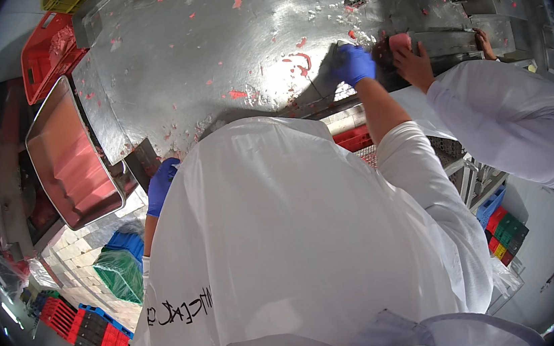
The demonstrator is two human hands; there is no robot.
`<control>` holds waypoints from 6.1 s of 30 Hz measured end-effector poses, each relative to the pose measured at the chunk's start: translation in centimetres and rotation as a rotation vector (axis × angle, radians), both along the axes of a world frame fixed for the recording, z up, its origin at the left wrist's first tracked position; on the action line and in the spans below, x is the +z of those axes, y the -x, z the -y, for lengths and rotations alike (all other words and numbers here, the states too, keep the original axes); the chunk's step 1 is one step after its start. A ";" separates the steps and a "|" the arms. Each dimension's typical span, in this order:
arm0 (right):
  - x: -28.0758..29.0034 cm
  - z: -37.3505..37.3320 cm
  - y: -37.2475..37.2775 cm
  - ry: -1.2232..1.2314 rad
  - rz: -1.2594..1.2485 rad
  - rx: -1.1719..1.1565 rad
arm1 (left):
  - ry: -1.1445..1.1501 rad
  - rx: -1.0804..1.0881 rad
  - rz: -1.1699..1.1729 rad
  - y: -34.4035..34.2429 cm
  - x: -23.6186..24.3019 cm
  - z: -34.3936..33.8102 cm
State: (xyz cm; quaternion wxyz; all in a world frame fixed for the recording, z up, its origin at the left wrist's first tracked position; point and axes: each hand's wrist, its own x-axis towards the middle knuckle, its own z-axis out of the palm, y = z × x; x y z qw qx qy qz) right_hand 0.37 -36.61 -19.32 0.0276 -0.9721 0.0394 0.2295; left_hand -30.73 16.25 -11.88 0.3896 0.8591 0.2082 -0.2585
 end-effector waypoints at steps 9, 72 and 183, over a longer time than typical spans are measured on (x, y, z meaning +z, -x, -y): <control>1.9 -0.6 2.9 -0.140 -0.070 0.019 | -0.024 -0.001 -0.041 -0.4 0.8 1.3; 23.7 -23.7 -6.9 -1.763 -0.388 0.020 | -0.141 -0.078 0.185 3.3 -2.3 -3.1; 8.0 -17.7 -5.6 -1.153 -0.442 -0.172 | 1.003 0.472 0.069 -13.2 -1.4 -6.6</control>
